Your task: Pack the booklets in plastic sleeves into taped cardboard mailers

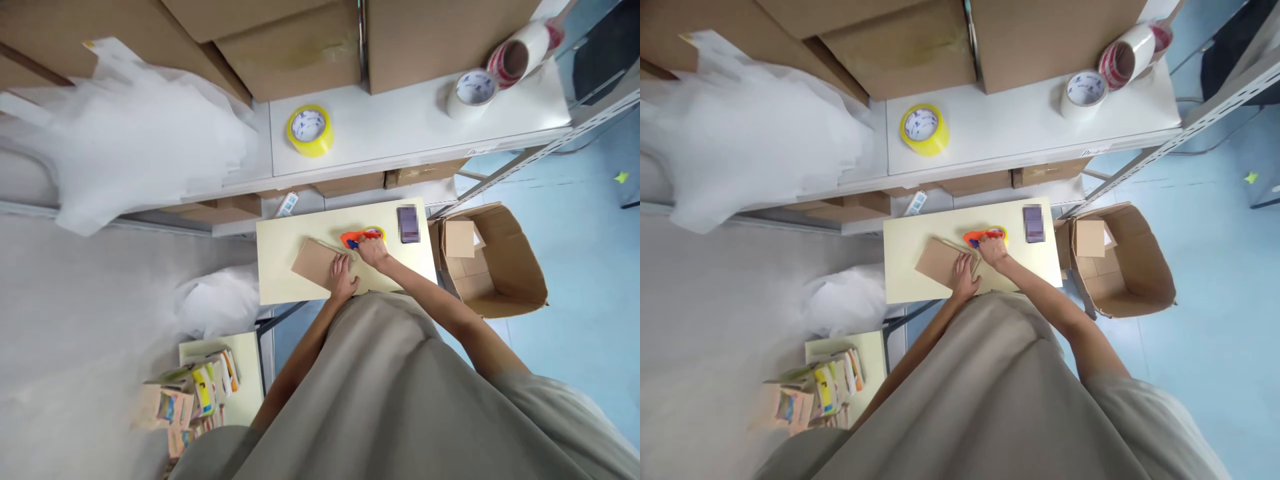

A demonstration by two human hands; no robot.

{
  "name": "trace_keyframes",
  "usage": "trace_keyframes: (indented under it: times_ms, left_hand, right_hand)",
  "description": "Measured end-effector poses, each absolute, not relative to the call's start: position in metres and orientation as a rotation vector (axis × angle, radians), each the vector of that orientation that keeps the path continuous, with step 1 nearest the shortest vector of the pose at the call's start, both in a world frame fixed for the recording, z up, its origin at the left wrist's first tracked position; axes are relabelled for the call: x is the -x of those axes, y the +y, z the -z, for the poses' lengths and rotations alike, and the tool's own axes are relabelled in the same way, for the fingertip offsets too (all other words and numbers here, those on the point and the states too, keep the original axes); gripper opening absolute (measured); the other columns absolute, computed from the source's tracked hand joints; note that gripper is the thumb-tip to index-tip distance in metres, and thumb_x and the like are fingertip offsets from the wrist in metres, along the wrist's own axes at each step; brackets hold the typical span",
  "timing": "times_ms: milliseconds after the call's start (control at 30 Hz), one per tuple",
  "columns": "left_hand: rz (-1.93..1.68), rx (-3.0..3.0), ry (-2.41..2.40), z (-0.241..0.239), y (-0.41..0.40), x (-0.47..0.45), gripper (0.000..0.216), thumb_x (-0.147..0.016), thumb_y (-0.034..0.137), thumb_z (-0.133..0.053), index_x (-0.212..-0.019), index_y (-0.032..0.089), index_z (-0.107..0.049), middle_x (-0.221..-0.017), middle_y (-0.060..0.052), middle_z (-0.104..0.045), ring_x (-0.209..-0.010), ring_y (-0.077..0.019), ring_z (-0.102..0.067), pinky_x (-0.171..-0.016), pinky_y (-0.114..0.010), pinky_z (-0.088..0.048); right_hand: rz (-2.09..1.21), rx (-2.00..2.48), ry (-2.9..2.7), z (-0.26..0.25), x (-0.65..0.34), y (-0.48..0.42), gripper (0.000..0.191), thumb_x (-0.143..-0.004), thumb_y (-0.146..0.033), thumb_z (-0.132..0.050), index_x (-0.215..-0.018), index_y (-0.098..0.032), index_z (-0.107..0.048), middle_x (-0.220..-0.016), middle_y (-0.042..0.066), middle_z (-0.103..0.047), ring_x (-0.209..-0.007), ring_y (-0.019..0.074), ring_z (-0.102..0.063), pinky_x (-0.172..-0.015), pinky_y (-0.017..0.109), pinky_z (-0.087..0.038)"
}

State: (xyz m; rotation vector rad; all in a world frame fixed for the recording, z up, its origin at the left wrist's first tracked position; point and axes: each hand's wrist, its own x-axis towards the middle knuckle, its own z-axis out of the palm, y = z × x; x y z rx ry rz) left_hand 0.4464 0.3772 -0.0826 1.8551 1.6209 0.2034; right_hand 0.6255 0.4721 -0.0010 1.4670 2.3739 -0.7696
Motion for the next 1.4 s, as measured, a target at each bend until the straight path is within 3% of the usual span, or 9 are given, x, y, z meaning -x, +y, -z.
trace_keyframes:
  times_ms: [100, 267, 567, 767, 867, 1000, 1100, 1233, 1400]
  left_hand:
    - [-0.382, -1.843, 1.529, 0.062, 0.394, -0.444, 0.081, -0.091, 0.024, -0.067, -0.169, 0.016, -0.051, -0.162, -0.024, -0.061, -0.158, -0.0391, -0.058, -0.134, -0.056, -0.050]
    - [-0.796, -2.105, 1.186, -0.001, 0.432, -0.472, 0.062, -0.104, 0.028, -0.060, -0.165, 0.024, -0.056, -0.150, -0.019, -0.068, -0.146, -0.0328, -0.067, -0.130, -0.050, -0.057]
    - [-1.264, -2.157, 1.070, -0.113, 0.564, -0.552, 0.069, -0.110, 0.020, -0.050, -0.177, 0.023, -0.035, -0.175, -0.019, -0.047, -0.170, -0.0286, -0.043, -0.142, -0.047, -0.041]
    - [-1.155, -2.121, 1.033, -0.109, 0.603, -0.553, 0.061, -0.102, 0.010, -0.054, -0.163, 0.021, -0.055, -0.164, -0.016, -0.063, -0.154, -0.0269, -0.063, -0.131, -0.042, -0.054]
    - [-1.000, -2.114, 1.020, -0.081, 0.578, -0.521, 0.047, -0.105, 0.009, -0.052, -0.146, 0.024, -0.069, -0.141, -0.011, -0.079, -0.130, -0.0235, -0.077, -0.120, -0.039, -0.060]
    - [-0.735, -1.999, 1.305, -0.020, 0.533, -0.451, 0.036, -0.102, 0.009, -0.057, -0.129, 0.022, -0.077, -0.133, -0.011, -0.083, -0.129, -0.0278, -0.077, -0.122, -0.045, -0.058]
    - [-0.485, -1.840, 1.661, 0.024, 0.509, -0.393, 0.036, -0.103, 0.015, -0.059, -0.136, 0.013, -0.075, -0.144, -0.021, -0.077, -0.143, -0.0356, -0.069, -0.130, -0.050, -0.049]
    - [-0.197, -1.618, 1.912, 0.060, 0.508, -0.334, 0.058, -0.108, 0.037, -0.063, -0.155, 0.003, -0.061, -0.165, -0.033, -0.060, -0.160, -0.0430, -0.054, -0.134, -0.054, -0.042]
    - [-0.010, -1.485, 1.907, 0.083, 0.534, -0.306, 0.064, -0.111, 0.063, -0.055, -0.142, 0.008, -0.070, -0.150, -0.030, -0.073, -0.149, -0.0424, -0.065, -0.121, -0.047, -0.049]
  right_hand:
    - [0.756, -1.783, 2.079, -0.015, -0.648, 0.443, 0.058, -0.120, -0.043, -0.034, -0.147, 0.000, -0.062, -0.121, 0.035, -0.081, -0.113, 0.0402, -0.082, -0.095, 0.048, -0.060]
    - [0.666, -2.076, 1.967, -0.068, -0.681, 0.419, 0.063, -0.119, -0.056, -0.026, -0.155, -0.015, -0.055, -0.119, 0.029, -0.083, -0.109, 0.0451, -0.082, -0.087, 0.054, -0.065]
    - [-0.089, -2.477, 2.427, -0.162, -0.705, 0.549, 0.057, -0.119, -0.048, -0.032, -0.147, -0.004, -0.055, -0.125, 0.030, -0.078, -0.115, 0.0441, -0.076, -0.107, 0.060, -0.058]
    - [-0.032, -2.480, 2.520, -0.139, -0.715, 0.645, 0.043, -0.113, -0.028, -0.047, -0.144, 0.000, -0.060, -0.123, 0.028, -0.080, -0.126, 0.0405, -0.071, -0.126, 0.062, -0.044]
    - [-0.007, -2.503, 2.544, -0.126, -0.713, 0.640, 0.050, -0.111, -0.025, -0.048, -0.153, -0.001, -0.058, -0.146, 0.031, -0.071, -0.147, 0.0424, -0.060, -0.134, 0.067, -0.034]
    - [-0.055, -2.741, 2.617, -0.081, -0.696, 0.578, 0.057, -0.118, -0.038, -0.038, -0.169, -0.014, -0.048, -0.177, 0.025, -0.047, -0.168, 0.0399, -0.039, -0.138, 0.069, -0.031]
    - [0.452, -2.948, 2.427, -0.021, -0.668, 0.502, 0.064, -0.119, -0.054, -0.037, -0.168, -0.014, -0.048, -0.173, 0.028, -0.051, -0.166, 0.0413, -0.044, -0.136, 0.070, -0.035]
    - [1.807, -2.850, 1.338, 0.052, -0.619, 0.409, 0.079, -0.108, -0.068, -0.062, -0.159, -0.008, -0.057, -0.161, 0.033, -0.062, -0.157, 0.0455, -0.057, -0.137, 0.068, -0.037]
    - [2.288, -2.657, 0.726, 0.086, -0.576, 0.370, 0.076, -0.114, -0.073, -0.043, -0.150, -0.010, -0.067, -0.143, 0.027, -0.078, -0.130, 0.0367, -0.080, -0.114, 0.054, -0.066]
